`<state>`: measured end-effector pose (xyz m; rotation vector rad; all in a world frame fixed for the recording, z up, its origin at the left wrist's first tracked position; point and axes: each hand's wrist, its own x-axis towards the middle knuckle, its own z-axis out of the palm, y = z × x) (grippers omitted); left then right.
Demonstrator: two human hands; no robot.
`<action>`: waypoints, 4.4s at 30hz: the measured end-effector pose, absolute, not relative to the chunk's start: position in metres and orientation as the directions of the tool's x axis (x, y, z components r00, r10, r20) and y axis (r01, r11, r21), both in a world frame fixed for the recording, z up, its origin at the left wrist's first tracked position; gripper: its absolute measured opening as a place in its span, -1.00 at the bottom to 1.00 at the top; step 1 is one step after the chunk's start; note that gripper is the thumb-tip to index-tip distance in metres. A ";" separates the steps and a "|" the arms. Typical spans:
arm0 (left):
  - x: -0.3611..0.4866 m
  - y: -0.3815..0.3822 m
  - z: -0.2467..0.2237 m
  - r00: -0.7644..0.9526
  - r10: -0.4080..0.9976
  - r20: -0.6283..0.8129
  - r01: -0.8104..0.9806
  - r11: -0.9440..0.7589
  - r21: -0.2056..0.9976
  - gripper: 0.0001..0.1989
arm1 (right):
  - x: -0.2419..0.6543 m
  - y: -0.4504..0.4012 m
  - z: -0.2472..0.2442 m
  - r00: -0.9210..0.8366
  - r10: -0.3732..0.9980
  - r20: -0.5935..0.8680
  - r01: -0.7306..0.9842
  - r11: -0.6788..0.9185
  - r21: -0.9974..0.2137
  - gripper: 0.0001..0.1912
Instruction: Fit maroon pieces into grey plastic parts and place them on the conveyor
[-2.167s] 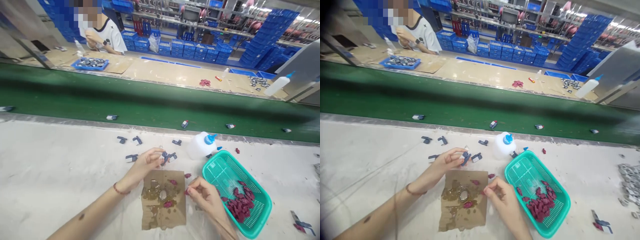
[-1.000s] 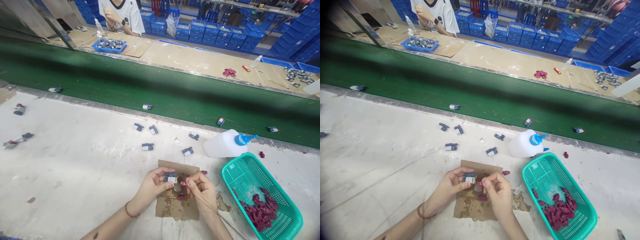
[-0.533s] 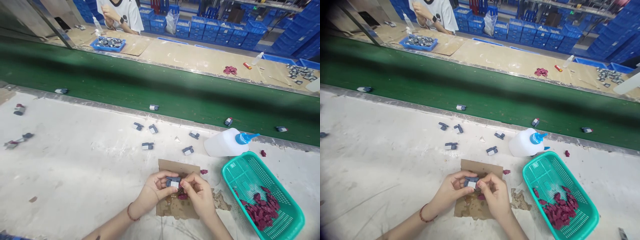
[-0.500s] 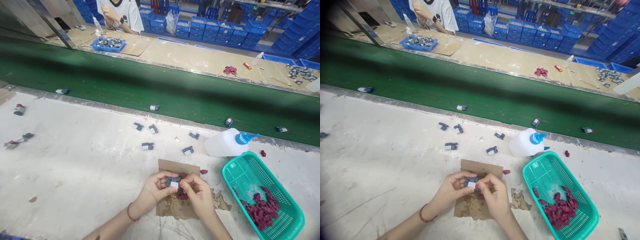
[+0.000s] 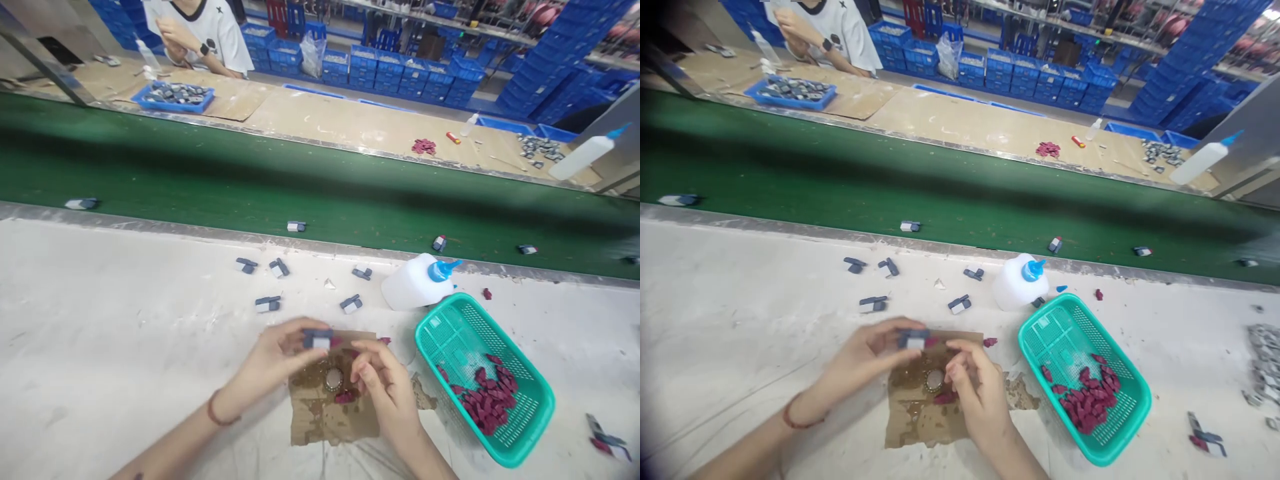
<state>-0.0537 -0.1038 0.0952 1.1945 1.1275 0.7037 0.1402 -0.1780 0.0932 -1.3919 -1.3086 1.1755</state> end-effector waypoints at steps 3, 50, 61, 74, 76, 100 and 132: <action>-0.074 -0.047 0.106 0.152 0.979 -0.139 0.317 0.085 0.944 -0.61 | 0.172 -0.185 0.114 0.035 0.999 0.006 0.457 -0.010 -0.890 -0.79; -0.058 -0.124 0.089 0.426 0.795 -0.432 -0.119 0.523 0.844 -0.57 | 0.138 -0.176 0.078 -0.084 0.996 -0.034 0.350 -0.003 -0.937 -0.80; -0.059 -0.131 0.085 0.241 0.841 -0.485 -0.261 0.538 0.802 -0.58 | 0.137 -0.180 0.076 -0.286 0.946 0.152 0.546 0.291 -0.785 -0.71; -0.065 -0.131 0.079 0.325 0.774 -0.543 -0.260 0.625 0.736 -0.54 | 0.132 -0.184 0.075 -0.475 0.857 0.200 0.738 0.511 -0.441 -0.70; -0.065 -0.131 0.079 0.348 0.758 -0.551 -0.243 0.641 0.728 -0.49 | 0.131 -0.184 0.074 -0.457 0.864 0.210 0.753 0.502 -0.426 -0.69; -0.053 -0.152 0.062 0.566 0.784 0.253 0.280 -0.472 0.836 -0.57 | 0.133 -0.177 0.080 0.002 0.983 -0.186 -0.132 -0.184 -0.974 -0.76; -0.063 -0.089 0.086 0.642 0.737 0.211 0.516 -0.619 0.592 -0.64 | 0.149 -0.180 0.086 0.102 0.977 -0.187 0.036 -0.192 -0.981 -0.63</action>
